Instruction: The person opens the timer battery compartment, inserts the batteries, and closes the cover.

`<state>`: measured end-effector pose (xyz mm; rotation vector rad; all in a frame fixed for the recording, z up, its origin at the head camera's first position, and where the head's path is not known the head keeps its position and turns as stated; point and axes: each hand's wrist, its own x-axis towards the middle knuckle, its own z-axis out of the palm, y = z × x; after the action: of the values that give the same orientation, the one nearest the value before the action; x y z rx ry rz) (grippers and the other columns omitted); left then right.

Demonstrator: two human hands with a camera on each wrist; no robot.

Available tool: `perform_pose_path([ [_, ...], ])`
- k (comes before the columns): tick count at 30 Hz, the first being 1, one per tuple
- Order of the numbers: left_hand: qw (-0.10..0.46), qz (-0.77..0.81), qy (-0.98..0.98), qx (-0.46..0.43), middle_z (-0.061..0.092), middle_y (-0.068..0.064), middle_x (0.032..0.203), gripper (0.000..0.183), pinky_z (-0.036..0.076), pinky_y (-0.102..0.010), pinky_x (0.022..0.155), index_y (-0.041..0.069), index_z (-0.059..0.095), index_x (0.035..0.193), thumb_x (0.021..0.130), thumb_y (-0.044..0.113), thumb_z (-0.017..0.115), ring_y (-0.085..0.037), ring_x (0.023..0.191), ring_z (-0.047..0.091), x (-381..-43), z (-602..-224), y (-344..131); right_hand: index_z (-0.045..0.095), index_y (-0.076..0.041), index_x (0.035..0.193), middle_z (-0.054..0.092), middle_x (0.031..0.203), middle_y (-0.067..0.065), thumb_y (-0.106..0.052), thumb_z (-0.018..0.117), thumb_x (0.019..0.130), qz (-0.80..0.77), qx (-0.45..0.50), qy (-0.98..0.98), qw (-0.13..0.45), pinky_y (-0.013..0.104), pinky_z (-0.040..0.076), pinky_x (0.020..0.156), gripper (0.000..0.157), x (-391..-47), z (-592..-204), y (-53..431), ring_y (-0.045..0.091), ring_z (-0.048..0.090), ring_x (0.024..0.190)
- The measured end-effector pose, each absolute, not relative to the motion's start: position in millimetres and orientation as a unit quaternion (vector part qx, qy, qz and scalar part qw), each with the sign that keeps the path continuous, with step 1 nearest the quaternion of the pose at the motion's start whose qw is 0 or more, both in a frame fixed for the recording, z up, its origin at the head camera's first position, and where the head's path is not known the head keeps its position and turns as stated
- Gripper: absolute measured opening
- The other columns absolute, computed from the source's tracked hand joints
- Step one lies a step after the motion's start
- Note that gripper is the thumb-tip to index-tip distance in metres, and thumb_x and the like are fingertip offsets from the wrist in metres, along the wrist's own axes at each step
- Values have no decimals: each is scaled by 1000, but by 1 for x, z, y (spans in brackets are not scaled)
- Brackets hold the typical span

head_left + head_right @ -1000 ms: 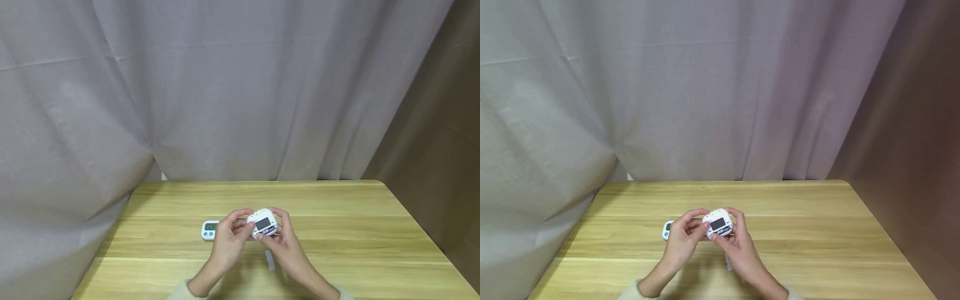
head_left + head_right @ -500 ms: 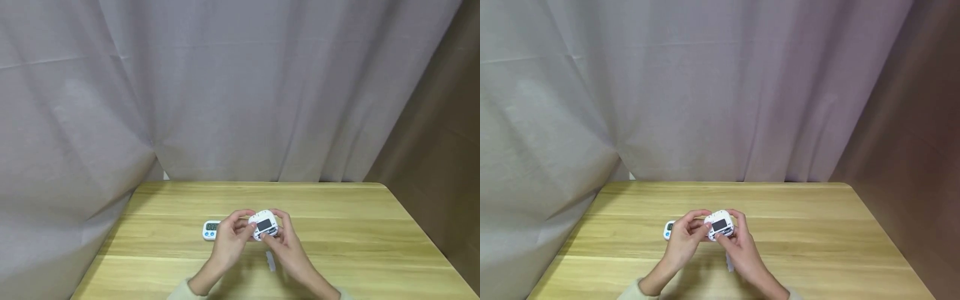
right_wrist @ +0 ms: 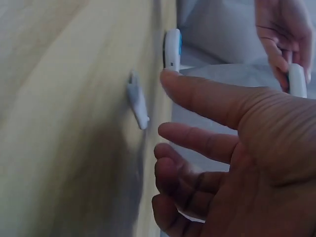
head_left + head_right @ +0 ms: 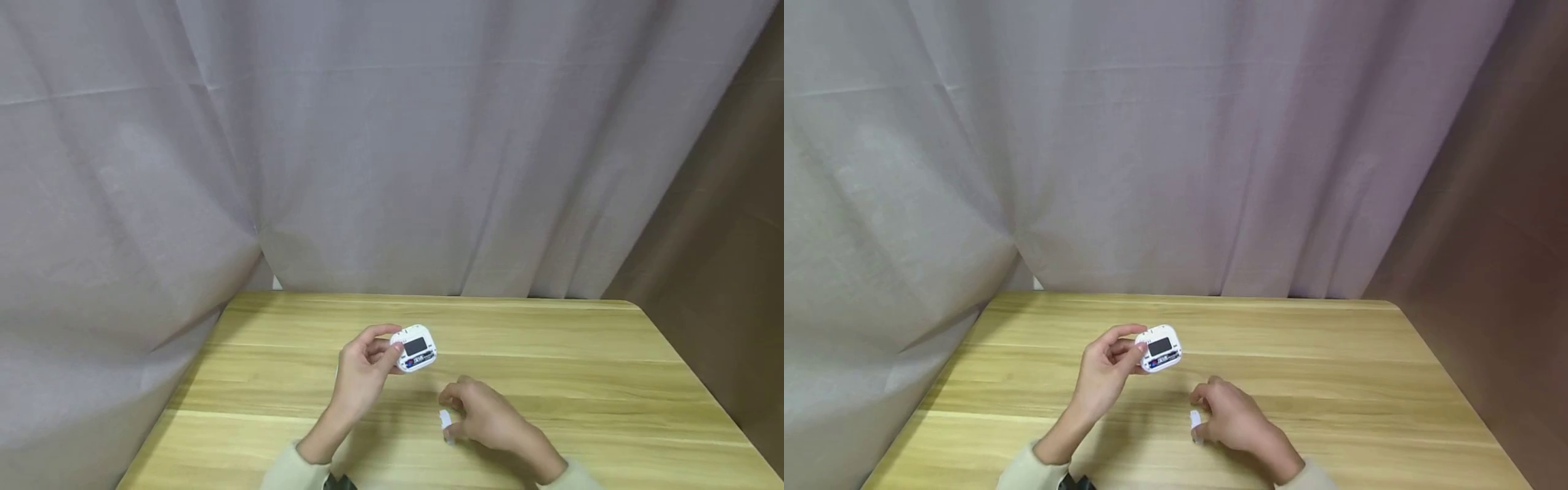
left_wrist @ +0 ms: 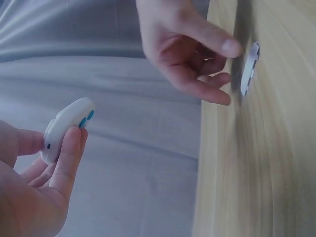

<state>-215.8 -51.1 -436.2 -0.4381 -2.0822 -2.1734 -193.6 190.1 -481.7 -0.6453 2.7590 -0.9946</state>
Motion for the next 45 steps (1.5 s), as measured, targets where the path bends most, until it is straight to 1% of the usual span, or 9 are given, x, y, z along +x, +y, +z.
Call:
perform_pose_path([
  [3, 45, -717, -680, -145, 76, -25, 98, 27, 68, -37, 72, -2, 69, 125, 98, -4, 67, -20, 80, 78, -216, -434, -50, 77, -9, 114, 59, 91, -2, -19, 99, 64, -289, -206, 933, 57, 26, 48, 67, 56, -191, -486, 190, 12, 53, 80],
  [9, 47, -717, -681, -141, 76, -26, 98, 28, 68, -36, 71, -1, 69, 125, 98, -4, 68, -21, 79, 78, -215, -431, -50, 77, -15, 106, 58, 88, -6, -19, 99, 63, -258, -205, 943, 50, 25, 44, 62, 48, -188, -488, 188, 9, 49, 74],
  [14, 44, -712, -687, -139, 77, -25, 97, 29, 68, -37, 71, -1, 70, 126, 98, -4, 68, -21, 78, 78, -214, -432, -51, 67, -19, 96, 55, 81, -9, -17, 100, 62, -253, -213, 943, 47, 23, 41, 58, 47, -187, -488, 186, 6, 47, 71],
  [24, 45, -711, -689, -138, 77, -24, 96, 29, 68, -41, 72, -4, 68, 127, 98, -3, 68, -19, 77, 78, -215, -434, -51, 63, -18, 104, 57, 71, -15, -12, 97, 68, -269, -233, 933, 44, 22, 40, 53, 50, -187, -489, 185, 0, 48, 61],
  [29, 41, -711, -688, -139, 77, -24, 96, 28, 68, -37, 71, -1, 69, 126, 98, -2, 68, -19, 76, 77, -215, -435, -51, 63, -17, 106, 60, 70, -15, -7, 90, 78, -306, -231, 922, 48, 22, 41, 53, 40, -187, -489, 184, 0, 49, 61],
  [34, 40, -710, -689, -143, 76, -24, 96, 27, 68, -36, 71, 0, 69, 126, 98, 0, 69, -19, 77, 77, -214, -436, -49, 62, -8, 110, 70, 74, -5, -2, 79, 90, -423, -214, 879, 54, 20, 46, 53, 27, -191, -482, 183, 2, 54, 60],
  [39, 42, -707, -692, -138, 76, -22, 97, 28, 68, -35, 73, 0, 68, 126, 98, 0, 69, -19, 79, 77, -214, -440, -46, 56, 1, 114, 71, 81, 12, -1, 77, 92, -563, -180, 805, 44, 21, 52, 59, 31, -191, -470, 180, 9, 60, 67],
  [42, 42, -708, -692, -135, 75, -22, 97, 28, 68, -35, 73, 0, 67, 127, 99, 0, 69, -18, 80, 76, -213, -441, -45, 54, 5, 118, 71, 82, 11, -1, 77, 92, -628, -148, 764, 19, 20, 53, 61, 36, -190, -463, 178, 9, 63, 70],
  [45, 41, -709, -691, -135, 75, -22, 99, 29, 68, -36, 74, 0, 66, 127, 98, 0, 69, -19, 80, 76, -212, -442, -43, 51, 9, 120, 74, 83, 3, 0, 77, 92, -671, -129, 730, -10, 19, 52, 59, 39, -189, -459, 177, 7, 63, 69],
])
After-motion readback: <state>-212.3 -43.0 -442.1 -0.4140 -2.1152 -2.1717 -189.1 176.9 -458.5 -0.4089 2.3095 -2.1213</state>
